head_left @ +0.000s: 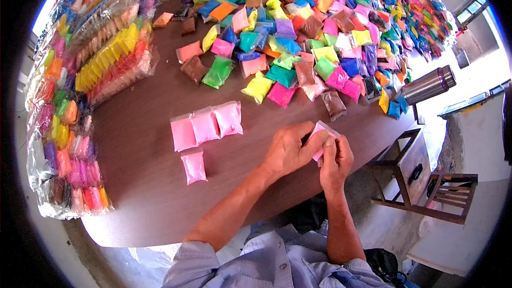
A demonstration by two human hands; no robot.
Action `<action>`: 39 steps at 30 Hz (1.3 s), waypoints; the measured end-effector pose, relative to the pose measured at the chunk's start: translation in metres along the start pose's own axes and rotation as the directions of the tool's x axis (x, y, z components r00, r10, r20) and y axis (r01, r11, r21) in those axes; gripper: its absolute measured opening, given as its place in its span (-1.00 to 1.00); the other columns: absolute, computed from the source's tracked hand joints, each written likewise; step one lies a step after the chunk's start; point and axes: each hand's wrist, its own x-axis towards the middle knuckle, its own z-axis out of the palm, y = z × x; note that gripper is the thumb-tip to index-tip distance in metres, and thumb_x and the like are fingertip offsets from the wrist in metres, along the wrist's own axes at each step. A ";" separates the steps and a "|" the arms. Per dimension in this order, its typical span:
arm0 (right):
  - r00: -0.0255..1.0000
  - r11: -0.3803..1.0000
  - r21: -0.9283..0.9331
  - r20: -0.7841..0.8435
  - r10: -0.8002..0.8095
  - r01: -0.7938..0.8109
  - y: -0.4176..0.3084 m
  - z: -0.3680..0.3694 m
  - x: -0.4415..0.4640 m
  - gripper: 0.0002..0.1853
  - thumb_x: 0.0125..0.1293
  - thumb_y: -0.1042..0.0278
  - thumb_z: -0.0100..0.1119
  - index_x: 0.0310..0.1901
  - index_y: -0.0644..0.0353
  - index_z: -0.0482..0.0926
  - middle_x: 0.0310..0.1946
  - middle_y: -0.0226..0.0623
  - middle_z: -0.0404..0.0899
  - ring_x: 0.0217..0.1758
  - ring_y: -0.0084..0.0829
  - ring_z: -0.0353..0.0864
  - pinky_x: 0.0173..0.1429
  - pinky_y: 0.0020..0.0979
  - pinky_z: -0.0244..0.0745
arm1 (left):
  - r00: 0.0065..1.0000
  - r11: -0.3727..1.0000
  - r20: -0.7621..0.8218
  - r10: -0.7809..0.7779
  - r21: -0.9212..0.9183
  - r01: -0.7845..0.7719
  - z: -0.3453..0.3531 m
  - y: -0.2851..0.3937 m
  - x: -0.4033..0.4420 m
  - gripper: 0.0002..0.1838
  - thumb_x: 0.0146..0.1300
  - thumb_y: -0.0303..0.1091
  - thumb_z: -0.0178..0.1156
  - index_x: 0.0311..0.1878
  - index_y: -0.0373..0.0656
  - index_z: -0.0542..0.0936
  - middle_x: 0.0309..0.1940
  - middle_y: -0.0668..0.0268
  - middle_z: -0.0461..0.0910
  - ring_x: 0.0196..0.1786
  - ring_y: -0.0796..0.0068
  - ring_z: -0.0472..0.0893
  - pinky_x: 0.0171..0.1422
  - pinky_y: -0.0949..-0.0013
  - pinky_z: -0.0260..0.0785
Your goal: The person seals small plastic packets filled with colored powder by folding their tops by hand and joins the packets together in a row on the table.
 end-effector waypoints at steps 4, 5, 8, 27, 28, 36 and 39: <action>1.000 1.000 0.014 0.016 0.007 -0.007 -0.003 0.002 0.000 -0.77 0.64 0.24 0.06 -0.12 0.22 0.57 -0.47 -0.58 0.47 -0.49 -0.77 0.33 -0.45 -0.61 0.22 | 0.999 0.998 0.000 0.040 0.046 -0.040 -0.004 -0.001 0.001 -0.70 0.43 -0.20 0.32 -0.30 -0.27 0.64 -0.56 0.07 0.58 -0.53 0.28 0.59 -0.42 0.20 0.41; 1.000 0.999 0.025 -0.015 0.022 -0.022 -0.004 0.003 0.001 -0.78 0.64 0.25 0.06 -0.10 0.23 0.57 -0.47 -0.57 0.47 -0.49 -0.77 0.33 -0.45 -0.61 0.21 | 0.998 0.997 -0.005 0.061 0.054 -0.060 -0.003 -0.003 0.001 -0.70 0.44 -0.20 0.32 -0.30 -0.27 0.64 -0.56 0.07 0.58 -0.53 0.26 0.59 -0.42 0.19 0.41; 0.998 0.999 0.033 -0.043 0.034 -0.032 -0.006 0.004 0.002 -0.78 0.63 0.27 0.06 -0.09 0.25 0.57 -0.46 -0.56 0.48 -0.50 -0.76 0.34 -0.45 -0.61 0.22 | 0.996 0.994 -0.018 0.093 0.062 -0.092 -0.001 -0.008 0.001 -0.69 0.44 -0.20 0.32 -0.31 -0.28 0.63 -0.57 0.08 0.57 -0.54 0.29 0.58 -0.42 0.20 0.40; 0.999 1.000 -0.017 -0.045 0.001 -0.002 0.004 -0.001 0.001 -0.77 0.61 0.25 0.14 -0.07 0.27 0.60 -0.47 -0.57 0.46 -0.50 -0.76 0.35 -0.44 -0.60 0.26 | 1.000 0.998 0.005 -0.006 -0.058 0.006 -0.002 0.003 0.002 -0.68 0.43 -0.22 0.33 -0.36 -0.28 0.62 -0.58 0.09 0.54 -0.56 0.29 0.55 -0.43 0.20 0.39; 0.999 1.000 -0.017 -0.046 0.002 -0.003 0.004 -0.001 0.000 -0.77 0.61 0.25 0.14 -0.07 0.27 0.60 -0.47 -0.57 0.46 -0.50 -0.76 0.35 -0.44 -0.60 0.26 | 1.000 0.998 0.006 -0.006 -0.058 0.007 -0.002 0.003 0.001 -0.68 0.43 -0.22 0.33 -0.36 -0.28 0.62 -0.58 0.09 0.54 -0.56 0.29 0.55 -0.43 0.20 0.39; 0.997 0.987 -0.153 -0.048 -0.055 0.047 0.008 0.000 0.001 -0.74 0.61 0.23 0.13 -0.10 0.29 0.59 -0.37 -0.51 0.55 -0.32 -0.68 0.45 -0.24 -0.52 0.41 | 0.999 0.988 -0.049 -0.003 -0.153 -0.005 0.001 -0.002 0.002 -0.68 0.49 -0.24 0.27 -0.35 -0.28 0.64 -0.62 0.24 0.51 -0.55 0.60 0.39 -0.47 0.31 0.33; 1.000 0.992 -0.122 -0.023 0.008 -0.011 0.006 -0.001 0.000 -0.74 0.62 0.24 0.10 -0.11 0.31 0.60 -0.33 -0.50 0.58 -0.23 -0.64 0.46 -0.13 -0.47 0.44 | 0.999 0.990 -0.048 0.007 -0.144 -0.014 0.000 0.000 0.003 -0.69 0.49 -0.25 0.28 -0.35 -0.29 0.64 -0.62 0.23 0.51 -0.55 0.59 0.40 -0.47 0.30 0.33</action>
